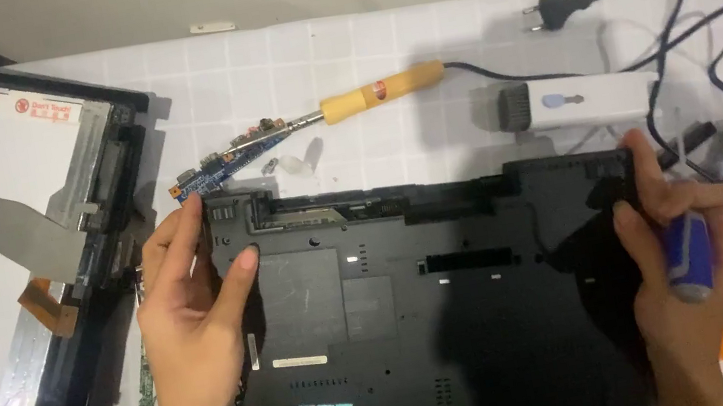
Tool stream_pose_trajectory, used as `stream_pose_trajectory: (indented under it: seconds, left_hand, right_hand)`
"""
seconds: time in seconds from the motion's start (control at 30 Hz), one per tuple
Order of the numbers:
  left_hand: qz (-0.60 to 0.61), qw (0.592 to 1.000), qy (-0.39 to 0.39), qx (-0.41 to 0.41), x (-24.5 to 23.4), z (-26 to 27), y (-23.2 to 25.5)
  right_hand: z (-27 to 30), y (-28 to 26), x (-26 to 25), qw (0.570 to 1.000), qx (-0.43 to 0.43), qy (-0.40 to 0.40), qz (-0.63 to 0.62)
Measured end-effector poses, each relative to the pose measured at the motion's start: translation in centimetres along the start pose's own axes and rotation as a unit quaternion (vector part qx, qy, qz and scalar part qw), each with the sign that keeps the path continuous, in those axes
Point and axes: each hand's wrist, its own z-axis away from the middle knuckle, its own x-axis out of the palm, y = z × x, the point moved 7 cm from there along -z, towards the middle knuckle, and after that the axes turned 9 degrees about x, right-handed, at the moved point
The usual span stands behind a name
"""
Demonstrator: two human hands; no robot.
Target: The person uses a screwdriver to remove screws from the back panel of a black laptop. They repeatedly reach for a screwdriver bit kit to change the screwdriver head and continue unscrewing various screws from the device's casing.
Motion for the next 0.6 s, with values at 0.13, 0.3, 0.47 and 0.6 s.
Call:
stream_pose_trajectory:
  seconds: [0.13,0.3,0.47,0.6]
  left_hand:
    - [-0.007,1.000,-0.005,-0.017,0.1,-0.6,-0.6]
    - [-0.017,0.996,-0.006,-0.088,0.4,-0.8,-1.4]
    - [-0.014,0.997,-0.005,-0.077,0.6,-0.7,-1.1]
    - [-0.018,0.995,-0.001,-0.094,0.6,-0.7,-0.6]
  right_hand:
    - [-0.2,0.4,0.1,1.000,0.016,0.007,0.010]
    - [-0.3,0.7,-0.2,0.998,0.034,0.023,0.039]
    - [-0.8,1.2,0.2,0.999,0.036,0.009,0.039]
    - [-1.1,1.4,0.2,0.998,0.022,-0.010,0.053]
